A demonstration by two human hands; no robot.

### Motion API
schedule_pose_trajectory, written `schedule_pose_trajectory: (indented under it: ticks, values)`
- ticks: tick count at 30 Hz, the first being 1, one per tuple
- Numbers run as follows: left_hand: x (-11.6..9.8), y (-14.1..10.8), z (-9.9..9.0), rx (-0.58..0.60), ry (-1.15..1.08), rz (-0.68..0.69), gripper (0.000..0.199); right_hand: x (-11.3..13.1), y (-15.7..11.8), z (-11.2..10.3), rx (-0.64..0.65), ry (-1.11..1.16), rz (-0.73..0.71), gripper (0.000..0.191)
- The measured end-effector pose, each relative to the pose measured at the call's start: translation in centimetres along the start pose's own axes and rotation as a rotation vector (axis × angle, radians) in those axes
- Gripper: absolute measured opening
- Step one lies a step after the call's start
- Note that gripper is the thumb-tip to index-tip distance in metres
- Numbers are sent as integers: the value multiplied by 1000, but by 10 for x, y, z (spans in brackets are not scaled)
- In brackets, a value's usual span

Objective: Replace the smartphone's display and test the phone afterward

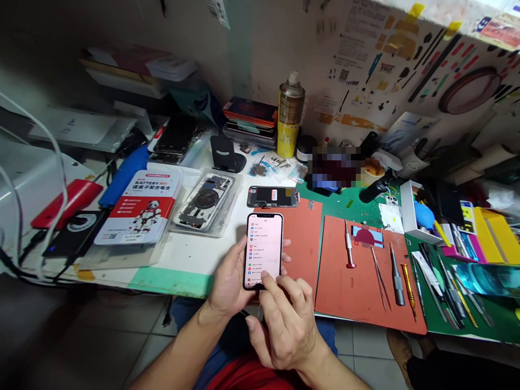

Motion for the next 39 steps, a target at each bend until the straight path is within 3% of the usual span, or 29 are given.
schedule_pose_trajectory:
  ticks: [7,13,20,29,39]
  values:
    - [-4,2,1,-36,20,79,55,-3,2,2,8,-55,38,28]
    - [-1,0,0,-5,18,28,62,-4,-2,-6,-83,-14,28,24]
    - [-2,0,1,-5,42,27,63,-2,-3,-10,-86,6,32,21]
    - [-1,1,-1,-17,27,4,64,4,-3,0,37,69,-25,26]
    - [-2,-1,1,10,-3,-6,68,3,-1,3,44,31,-12,29]
Point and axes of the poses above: each hand's wrist, its own y-axis towards the middle knuckle, its own z-axis out of the palm, x = y × z, the point moved 6 cm from there along y, towards the middle knuckle, and after that the axes turned 7 degrees about z, right-handed, at the moved point
